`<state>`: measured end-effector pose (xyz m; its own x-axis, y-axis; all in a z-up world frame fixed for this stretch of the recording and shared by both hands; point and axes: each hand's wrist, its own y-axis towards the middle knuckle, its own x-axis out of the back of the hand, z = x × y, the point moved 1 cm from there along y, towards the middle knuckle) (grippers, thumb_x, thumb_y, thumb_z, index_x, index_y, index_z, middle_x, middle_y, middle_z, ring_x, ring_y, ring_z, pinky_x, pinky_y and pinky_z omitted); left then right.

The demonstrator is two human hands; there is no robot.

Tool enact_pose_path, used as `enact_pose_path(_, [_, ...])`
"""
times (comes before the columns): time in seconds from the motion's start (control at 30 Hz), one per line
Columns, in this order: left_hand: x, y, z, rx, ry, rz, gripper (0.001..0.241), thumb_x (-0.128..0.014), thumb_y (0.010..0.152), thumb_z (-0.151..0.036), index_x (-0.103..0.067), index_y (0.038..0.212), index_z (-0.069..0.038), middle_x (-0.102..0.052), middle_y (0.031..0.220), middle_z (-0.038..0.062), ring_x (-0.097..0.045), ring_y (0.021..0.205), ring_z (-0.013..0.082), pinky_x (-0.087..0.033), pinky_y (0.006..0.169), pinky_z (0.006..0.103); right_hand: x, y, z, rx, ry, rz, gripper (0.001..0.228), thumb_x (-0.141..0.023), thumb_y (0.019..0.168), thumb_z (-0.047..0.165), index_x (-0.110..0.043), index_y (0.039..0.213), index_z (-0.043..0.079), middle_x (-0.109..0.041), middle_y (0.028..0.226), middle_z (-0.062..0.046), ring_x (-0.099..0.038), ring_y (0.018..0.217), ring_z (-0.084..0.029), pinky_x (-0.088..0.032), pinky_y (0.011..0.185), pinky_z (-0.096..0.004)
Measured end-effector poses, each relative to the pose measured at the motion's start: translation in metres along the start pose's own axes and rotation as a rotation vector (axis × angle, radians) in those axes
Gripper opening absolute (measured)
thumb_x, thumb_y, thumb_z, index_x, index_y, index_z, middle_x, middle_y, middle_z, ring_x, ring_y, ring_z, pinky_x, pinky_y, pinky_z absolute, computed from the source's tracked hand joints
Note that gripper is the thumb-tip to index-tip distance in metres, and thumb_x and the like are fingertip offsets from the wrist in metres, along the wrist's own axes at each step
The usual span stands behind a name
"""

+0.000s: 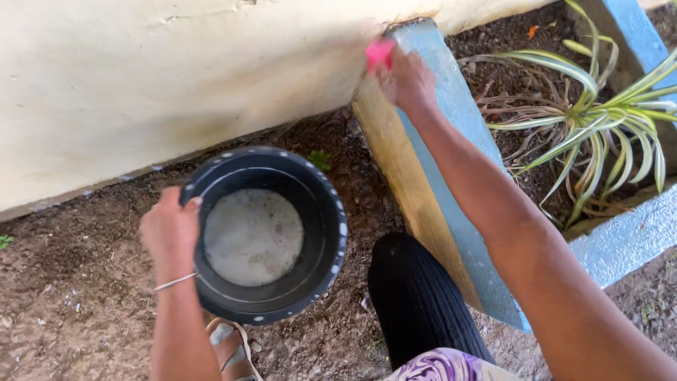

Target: The person cleans a concrete planter by scrubbing its painted surfaces with a pink brush and soapy water from a bucket, then scrubs the adjacent wall.

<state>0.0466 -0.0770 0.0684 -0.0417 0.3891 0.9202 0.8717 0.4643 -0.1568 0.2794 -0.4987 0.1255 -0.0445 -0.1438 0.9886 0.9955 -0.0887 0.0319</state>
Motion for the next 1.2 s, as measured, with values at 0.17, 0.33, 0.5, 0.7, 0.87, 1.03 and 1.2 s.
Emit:
enact_pose_path(0.17, [0.008,-0.007,-0.066,-0.032,0.051,0.142,0.026,-0.066,0.099,-0.034,-0.066,0.112,-0.011,-0.073,0.081,0.013,-0.074,0.078,0.0315,-0.058,0.069,0.047,0.024,-0.111,0.042,0.222,0.139,0.314,0.055,-0.053,0.103,0.046,-0.049,0.145,0.009,-0.063,0.112,-0.022,-0.067,0.085,-0.028,-0.06,0.065,-0.037])
enact_pose_path(0.33, [0.007,-0.012,-0.096,-0.263,0.15,-0.03,0.025,-0.07,0.096,-0.031,-0.065,0.106,-0.009,-0.072,0.085,0.016,-0.072,0.081,0.0366,-0.056,0.069,0.0501,-0.093,-0.182,0.089,0.902,0.138,0.756,0.086,-0.08,0.074,0.006,-0.043,0.15,0.019,-0.056,0.141,-0.016,-0.053,0.131,-0.037,-0.047,0.107,-0.046])
enact_pose_path(0.5, [0.001,-0.029,-0.123,-0.331,0.184,-0.05,0.025,-0.071,0.093,-0.031,-0.063,0.104,-0.009,-0.072,0.086,0.014,-0.072,0.077,0.037,-0.058,0.066,0.0474,-0.277,-0.207,0.116,0.736,0.085,0.583,0.062,-0.069,0.092,0.014,-0.047,0.15,0.009,-0.059,0.141,-0.022,-0.063,0.12,-0.038,-0.056,0.096,-0.048])
enact_pose_path(0.7, [0.003,-0.026,-0.101,-0.27,0.177,0.0,0.025,-0.068,0.098,-0.032,-0.062,0.104,-0.008,-0.072,0.083,0.013,-0.073,0.074,0.0332,-0.059,0.063,0.0447,-0.283,-0.23,0.135,0.81,-0.157,0.577,0.047,-0.07,0.093,0.032,-0.062,0.134,0.01,-0.06,0.135,-0.02,-0.06,0.12,-0.039,-0.05,0.097,-0.058])
enact_pose_path(0.87, [-0.001,-0.016,-0.09,-0.275,0.17,-0.078,0.026,-0.071,0.094,-0.033,-0.063,0.105,-0.01,-0.071,0.082,0.013,-0.073,0.076,0.0348,-0.057,0.066,0.0466,-0.155,-0.194,0.123,0.936,-0.274,0.532,0.074,-0.074,0.08,0.061,-0.062,0.131,0.009,-0.055,0.135,-0.015,-0.047,0.126,-0.037,-0.04,0.104,-0.055])
enact_pose_path(1.03, [0.001,0.002,-0.09,-0.299,0.161,-0.033,0.028,-0.072,0.093,-0.033,-0.067,0.11,-0.01,-0.073,0.088,0.016,-0.072,0.083,0.0378,-0.057,0.071,0.0485,-0.062,-0.115,0.035,0.22,1.198,0.597,0.064,-0.068,0.092,0.04,-0.046,0.148,0.017,-0.046,0.15,-0.004,-0.036,0.142,-0.022,-0.028,0.118,-0.04])
enact_pose_path(1.2, [0.0,0.008,-0.082,-0.321,0.15,-0.041,0.032,-0.072,0.092,-0.033,-0.068,0.114,-0.01,-0.074,0.089,0.017,-0.072,0.085,0.0372,-0.057,0.072,0.0487,0.01,0.019,-0.087,0.628,0.326,-0.436,0.06,-0.089,0.093,0.03,-0.056,0.138,0.006,-0.064,0.132,-0.013,-0.057,0.127,-0.029,-0.053,0.11,-0.041])
